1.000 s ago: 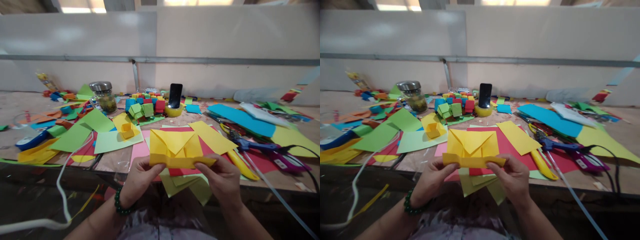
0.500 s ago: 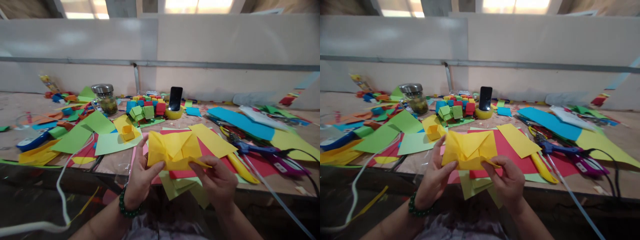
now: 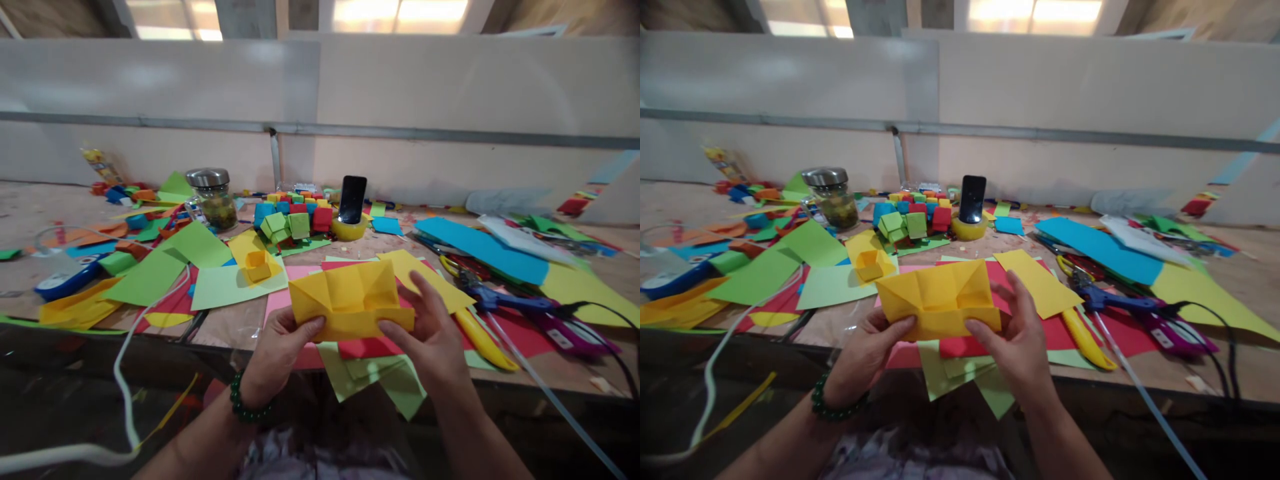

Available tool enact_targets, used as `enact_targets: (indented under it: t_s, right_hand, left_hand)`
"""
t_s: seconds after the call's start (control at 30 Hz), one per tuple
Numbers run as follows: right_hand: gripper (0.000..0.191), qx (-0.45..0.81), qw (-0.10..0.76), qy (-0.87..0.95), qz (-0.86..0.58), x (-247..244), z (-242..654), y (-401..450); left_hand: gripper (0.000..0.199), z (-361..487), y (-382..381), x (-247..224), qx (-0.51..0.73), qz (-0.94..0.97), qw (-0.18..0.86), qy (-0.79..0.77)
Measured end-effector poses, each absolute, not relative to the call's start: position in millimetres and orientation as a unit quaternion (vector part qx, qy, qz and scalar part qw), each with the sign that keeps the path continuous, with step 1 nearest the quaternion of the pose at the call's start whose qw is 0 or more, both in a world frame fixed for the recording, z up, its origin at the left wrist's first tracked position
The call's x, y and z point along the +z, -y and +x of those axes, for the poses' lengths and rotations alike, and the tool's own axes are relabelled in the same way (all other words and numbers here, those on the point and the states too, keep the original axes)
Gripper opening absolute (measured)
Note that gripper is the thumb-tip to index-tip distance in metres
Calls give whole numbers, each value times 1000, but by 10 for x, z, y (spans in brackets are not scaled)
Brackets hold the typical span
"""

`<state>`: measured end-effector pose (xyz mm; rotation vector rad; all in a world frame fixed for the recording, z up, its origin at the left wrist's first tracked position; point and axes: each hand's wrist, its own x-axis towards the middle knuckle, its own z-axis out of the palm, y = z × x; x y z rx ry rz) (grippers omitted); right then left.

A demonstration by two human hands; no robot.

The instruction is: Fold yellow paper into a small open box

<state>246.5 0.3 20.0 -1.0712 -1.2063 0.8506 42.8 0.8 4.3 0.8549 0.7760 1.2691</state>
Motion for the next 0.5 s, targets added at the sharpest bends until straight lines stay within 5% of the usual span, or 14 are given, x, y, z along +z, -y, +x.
enact_targets:
  t_s: [0.17,0.5]
  right_hand:
    - [26,499,538,490,-470,205,2535,-27]
    - [39,504,510,468,-517,229,2524,12]
  left_hand:
    - [26,394,-25,36,552,389,649,-350]
    - [37,328,-57,73,500,407,671,-368]
